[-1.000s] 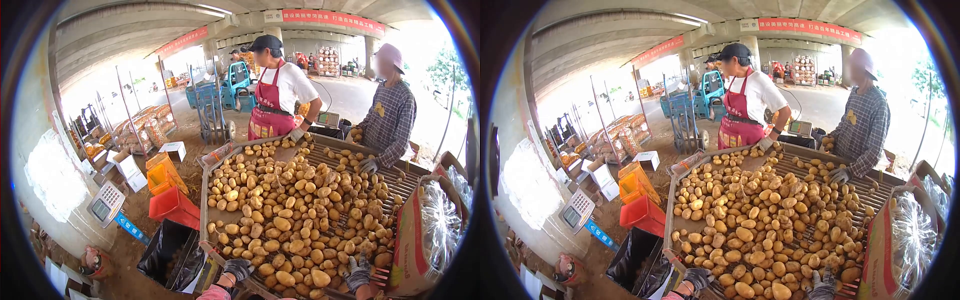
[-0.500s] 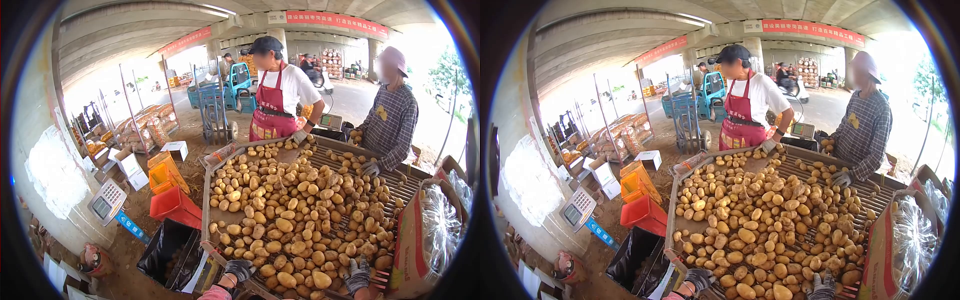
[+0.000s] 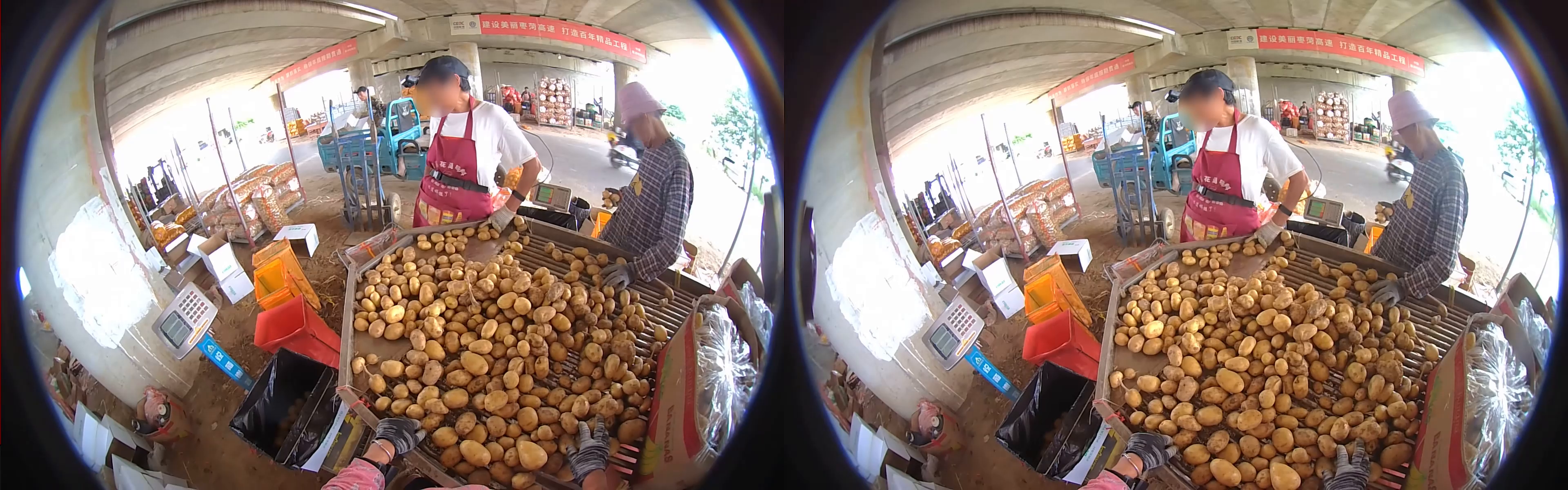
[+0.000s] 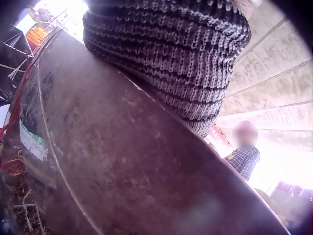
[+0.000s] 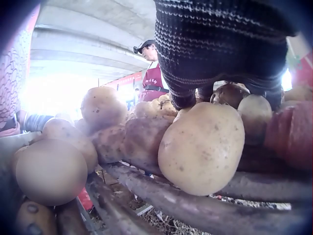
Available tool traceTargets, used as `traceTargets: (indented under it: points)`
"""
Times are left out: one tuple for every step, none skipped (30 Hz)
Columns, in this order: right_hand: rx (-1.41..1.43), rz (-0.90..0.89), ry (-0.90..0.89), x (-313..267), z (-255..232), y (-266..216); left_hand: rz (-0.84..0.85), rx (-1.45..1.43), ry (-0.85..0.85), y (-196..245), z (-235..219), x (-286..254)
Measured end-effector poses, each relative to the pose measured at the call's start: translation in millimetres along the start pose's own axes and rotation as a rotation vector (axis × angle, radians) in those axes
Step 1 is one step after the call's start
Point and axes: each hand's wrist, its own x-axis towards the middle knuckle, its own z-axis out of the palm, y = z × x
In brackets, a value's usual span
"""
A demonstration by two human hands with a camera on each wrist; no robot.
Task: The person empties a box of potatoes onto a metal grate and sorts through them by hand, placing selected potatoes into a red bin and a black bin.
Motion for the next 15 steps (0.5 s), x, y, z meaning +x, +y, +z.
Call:
traceTargets:
  points:
    - [-0.001, -0.003, 0.006, -1, 0, 0, -0.001, -0.006, -0.004, 0, -1, 0]
    - [-0.001, -0.005, 0.013, -2, -1, -1, -0.003, -0.012, -0.006, 1, -1, 0]
    - [0.002, -0.007, 0.015, -1, -2, -1, -0.003, -0.01, -0.003, 1, -2, 0]
    - [-0.003, 0.002, 0.009, 0, -3, -2, -0.001, -0.013, 0.013, 1, -1, 0]
    - [-0.009, 0.011, -0.002, -1, -2, -2, -0.001, -0.017, 0.025, 0, 0, -2]
    - [-0.011, 0.011, -0.012, -2, 0, -1, -0.005, -0.018, 0.016, 1, 0, -3]
    - [0.009, -0.019, 0.026, -5, 0, -1, -0.016, -0.023, 0.013, 2, -2, -4]
    - [0.03, -0.05, 0.068, -6, -2, -2, -0.025, -0.029, 0.015, 3, -4, -4]
    - [0.035, -0.025, 0.057, -8, -5, -5, -0.025, -0.03, 0.016, 3, -3, -3]
    - [0.036, -0.024, 0.061, -5, -4, -5, -0.015, -0.03, 0.036, 1, -2, -2]
    - [0.023, -0.019, 0.067, -3, -1, -3, -0.002, -0.029, 0.051, 0, 1, 0]
    - [0.009, -0.011, 0.066, -3, 3, -1, 0.01, -0.028, 0.06, -1, 4, 0]
    - [0.009, -0.003, 0.056, -3, 4, 0, -0.01, -0.015, 0.067, -1, 7, 1]
    - [0.023, -0.021, 0.066, -2, 5, 1, -0.009, -0.014, 0.055, -2, 9, 1]
    - [0.038, -0.039, 0.08, -1, 5, 2, -0.001, -0.022, 0.062, -4, 10, 1]
